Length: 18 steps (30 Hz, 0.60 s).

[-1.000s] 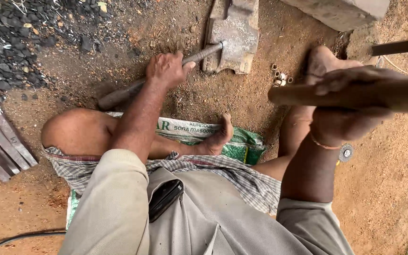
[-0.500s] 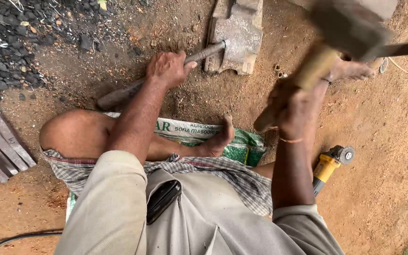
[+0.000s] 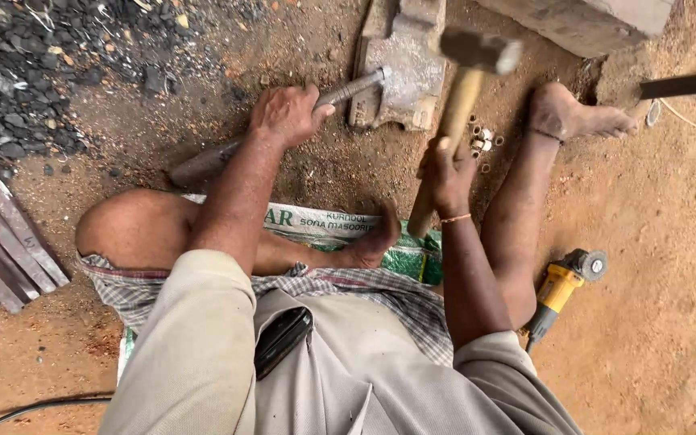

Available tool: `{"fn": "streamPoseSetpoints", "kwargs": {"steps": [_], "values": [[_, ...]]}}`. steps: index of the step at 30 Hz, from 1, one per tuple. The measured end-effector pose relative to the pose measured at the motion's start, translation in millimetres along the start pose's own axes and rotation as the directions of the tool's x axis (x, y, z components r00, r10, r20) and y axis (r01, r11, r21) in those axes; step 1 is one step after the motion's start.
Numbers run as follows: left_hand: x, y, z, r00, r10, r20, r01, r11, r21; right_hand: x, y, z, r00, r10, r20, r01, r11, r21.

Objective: Manually shaping and finishing metal components using a hammer, chisel, and angle grinder.

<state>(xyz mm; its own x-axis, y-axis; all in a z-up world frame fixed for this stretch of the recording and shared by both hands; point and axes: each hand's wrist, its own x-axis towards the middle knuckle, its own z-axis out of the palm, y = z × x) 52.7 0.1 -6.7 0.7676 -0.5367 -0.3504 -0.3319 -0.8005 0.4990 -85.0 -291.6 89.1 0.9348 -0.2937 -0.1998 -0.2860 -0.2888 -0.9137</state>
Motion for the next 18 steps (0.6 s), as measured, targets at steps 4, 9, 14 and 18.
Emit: {"fn": "streamPoseSetpoints", "kwargs": {"steps": [4,9,14,18], "values": [[24,-14,15,0.998,-0.063,0.017,0.064,0.991,-0.117,-1,-85,-39,0.824,-0.558,-0.099,0.566,0.819,0.092],[24,-6,14,0.994,-0.094,0.047,0.101,0.976,-0.191,14,-111,-31,0.678,-0.701,-0.222,0.732,0.616,0.292],[24,-9,7,0.997,-0.071,0.041,0.076,0.984,-0.161,22,-8,5,0.723,-0.655,-0.22,0.69,0.703,0.174],[23,-11,4,0.997,-0.05,0.065,0.061,0.981,-0.184,24,19,24,0.994,-0.102,-0.031,0.092,0.968,-0.232]]}}
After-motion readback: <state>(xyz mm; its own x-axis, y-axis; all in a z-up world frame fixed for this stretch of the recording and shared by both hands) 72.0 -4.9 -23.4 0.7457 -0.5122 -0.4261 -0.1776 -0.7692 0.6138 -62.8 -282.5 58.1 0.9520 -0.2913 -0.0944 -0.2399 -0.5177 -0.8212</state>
